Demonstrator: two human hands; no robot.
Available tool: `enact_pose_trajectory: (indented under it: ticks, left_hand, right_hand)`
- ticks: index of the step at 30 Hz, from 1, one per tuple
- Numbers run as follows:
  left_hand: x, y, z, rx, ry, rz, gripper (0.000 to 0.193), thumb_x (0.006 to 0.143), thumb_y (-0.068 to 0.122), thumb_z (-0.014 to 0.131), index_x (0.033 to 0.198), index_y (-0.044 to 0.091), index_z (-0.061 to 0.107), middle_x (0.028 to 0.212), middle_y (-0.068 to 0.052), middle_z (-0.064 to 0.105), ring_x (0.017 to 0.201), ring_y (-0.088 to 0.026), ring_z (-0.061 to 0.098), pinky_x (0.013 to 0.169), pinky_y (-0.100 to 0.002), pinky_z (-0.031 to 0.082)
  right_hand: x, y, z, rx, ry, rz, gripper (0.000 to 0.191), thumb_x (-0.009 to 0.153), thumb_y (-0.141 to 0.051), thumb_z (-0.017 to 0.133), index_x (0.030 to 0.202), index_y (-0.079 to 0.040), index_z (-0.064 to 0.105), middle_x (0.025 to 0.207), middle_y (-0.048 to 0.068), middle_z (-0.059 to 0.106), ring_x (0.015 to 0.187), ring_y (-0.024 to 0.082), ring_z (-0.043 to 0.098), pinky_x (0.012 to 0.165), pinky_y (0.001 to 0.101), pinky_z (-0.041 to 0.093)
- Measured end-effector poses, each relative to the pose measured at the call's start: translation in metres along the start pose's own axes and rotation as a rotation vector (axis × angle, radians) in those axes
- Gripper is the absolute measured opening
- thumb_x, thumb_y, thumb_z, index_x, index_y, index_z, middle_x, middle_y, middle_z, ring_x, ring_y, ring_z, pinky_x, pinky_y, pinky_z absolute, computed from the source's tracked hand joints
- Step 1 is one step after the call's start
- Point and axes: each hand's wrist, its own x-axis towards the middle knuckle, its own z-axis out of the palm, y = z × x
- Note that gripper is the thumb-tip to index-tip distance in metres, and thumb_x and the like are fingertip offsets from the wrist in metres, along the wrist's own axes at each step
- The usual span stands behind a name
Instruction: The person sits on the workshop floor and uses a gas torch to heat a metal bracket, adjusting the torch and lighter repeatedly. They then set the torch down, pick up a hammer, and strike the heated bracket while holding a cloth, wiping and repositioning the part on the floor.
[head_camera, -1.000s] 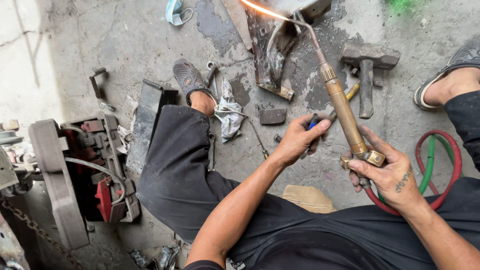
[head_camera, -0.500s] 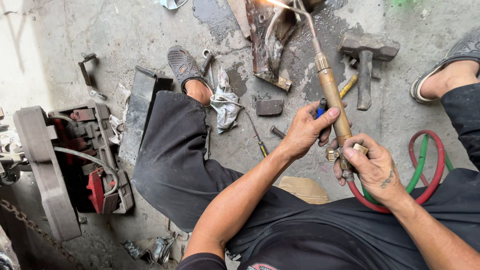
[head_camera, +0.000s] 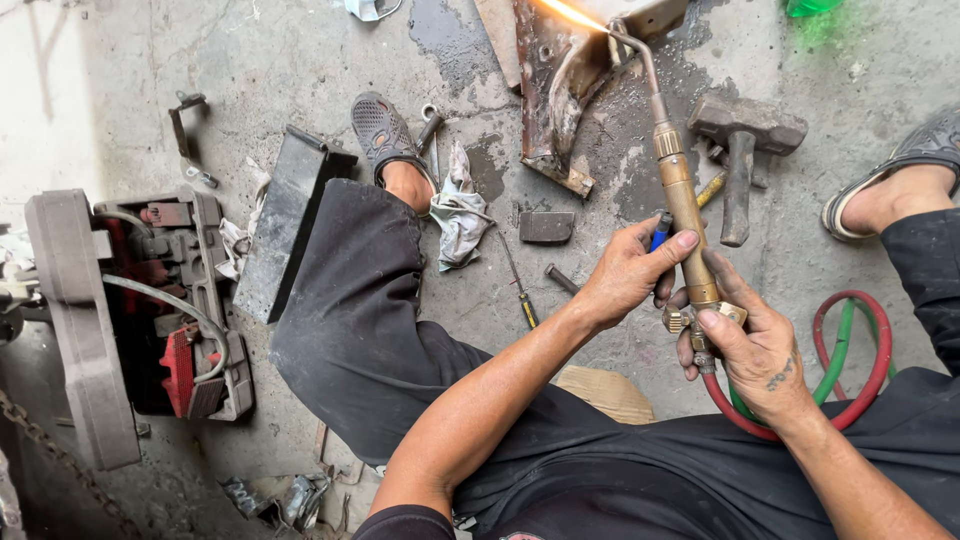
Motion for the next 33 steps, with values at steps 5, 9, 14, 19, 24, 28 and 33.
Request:
enact_pose_trajectory:
  ticks: [5,9,14,19,24,28,33]
  left_hand:
    - [-0.001,0.000,0.000,0.058,0.015,0.002,0.040,0.102,0.041,0.066,0.108,0.001,0.065,0.072,0.000,0.060,0.052,-0.006,0.052,0.044,-0.024,0.042]
    - [0.000,-0.003,-0.002,0.073,0.025,0.001,0.040,0.102,0.041,0.065,0.107,0.002,0.065,0.071,0.000,0.059,0.052,-0.006,0.052,0.043,-0.024,0.042]
    - [0.010,-0.018,-0.010,0.151,0.072,-0.044,0.040,0.103,0.041,0.062,0.106,0.002,0.065,0.068,0.001,0.056,0.051,-0.005,0.051,0.042,-0.024,0.043]
    - [0.012,-0.044,-0.025,0.191,0.268,-0.155,0.036,0.103,0.036,0.059,0.109,0.000,0.063,0.074,0.000,0.060,0.050,-0.007,0.052,0.039,-0.026,0.043]
    - [0.009,-0.069,-0.039,0.003,0.361,-0.188,0.032,0.108,0.029,0.056,0.111,-0.002,0.059,0.072,-0.010,0.061,0.047,-0.012,0.054,0.038,-0.027,0.041]
    - [0.005,-0.078,-0.054,-0.088,0.492,-0.110,0.023,0.105,0.026,0.055,0.110,0.003,0.056,0.076,-0.005,0.064,0.048,-0.012,0.055,0.038,-0.027,0.043]
    - [0.003,-0.085,-0.073,-0.033,0.432,-0.064,0.022,0.105,0.023,0.057,0.107,0.002,0.057,0.069,-0.005,0.062,0.048,-0.013,0.057,0.040,-0.027,0.044]
  right_hand:
    - [0.000,0.000,-0.001,0.016,-0.034,-0.026,0.070,0.098,-0.013,0.055,0.165,-0.010,0.033,0.118,0.019,0.065,0.071,0.023,0.067,0.052,0.0350,0.058]
    - [0.001,-0.002,0.002,0.008,-0.046,-0.039,0.070,0.098,-0.011,0.053,0.165,-0.009,0.032,0.117,0.018,0.064,0.069,0.022,0.066,0.052,0.0340,0.058]
    - [0.014,-0.002,0.015,-0.080,0.063,-0.004,0.068,0.097,-0.008,0.054,0.162,-0.005,0.034,0.110,0.014,0.065,0.067,0.019,0.064,0.050,0.0315,0.055]
    - [0.045,0.000,0.024,-0.264,0.172,-0.009,0.069,0.095,-0.009,0.065,0.160,-0.004,0.040,0.093,0.010,0.062,0.063,0.014,0.062,0.045,0.0293,0.052]
    - [0.082,0.016,0.038,-0.406,0.204,0.063,0.071,0.096,-0.018,0.068,0.159,-0.004,0.038,0.080,0.011,0.066,0.056,0.014,0.061,0.044,0.0292,0.050]
    - [0.110,0.040,0.046,-0.417,0.231,-0.025,0.069,0.096,-0.017,0.069,0.157,-0.001,0.040,0.078,0.005,0.068,0.054,0.010,0.057,0.042,0.0283,0.047]
    - [0.120,0.061,0.046,-0.400,0.216,-0.117,0.066,0.098,-0.016,0.068,0.156,0.001,0.041,0.078,0.005,0.067,0.056,0.007,0.059,0.045,0.0264,0.049]
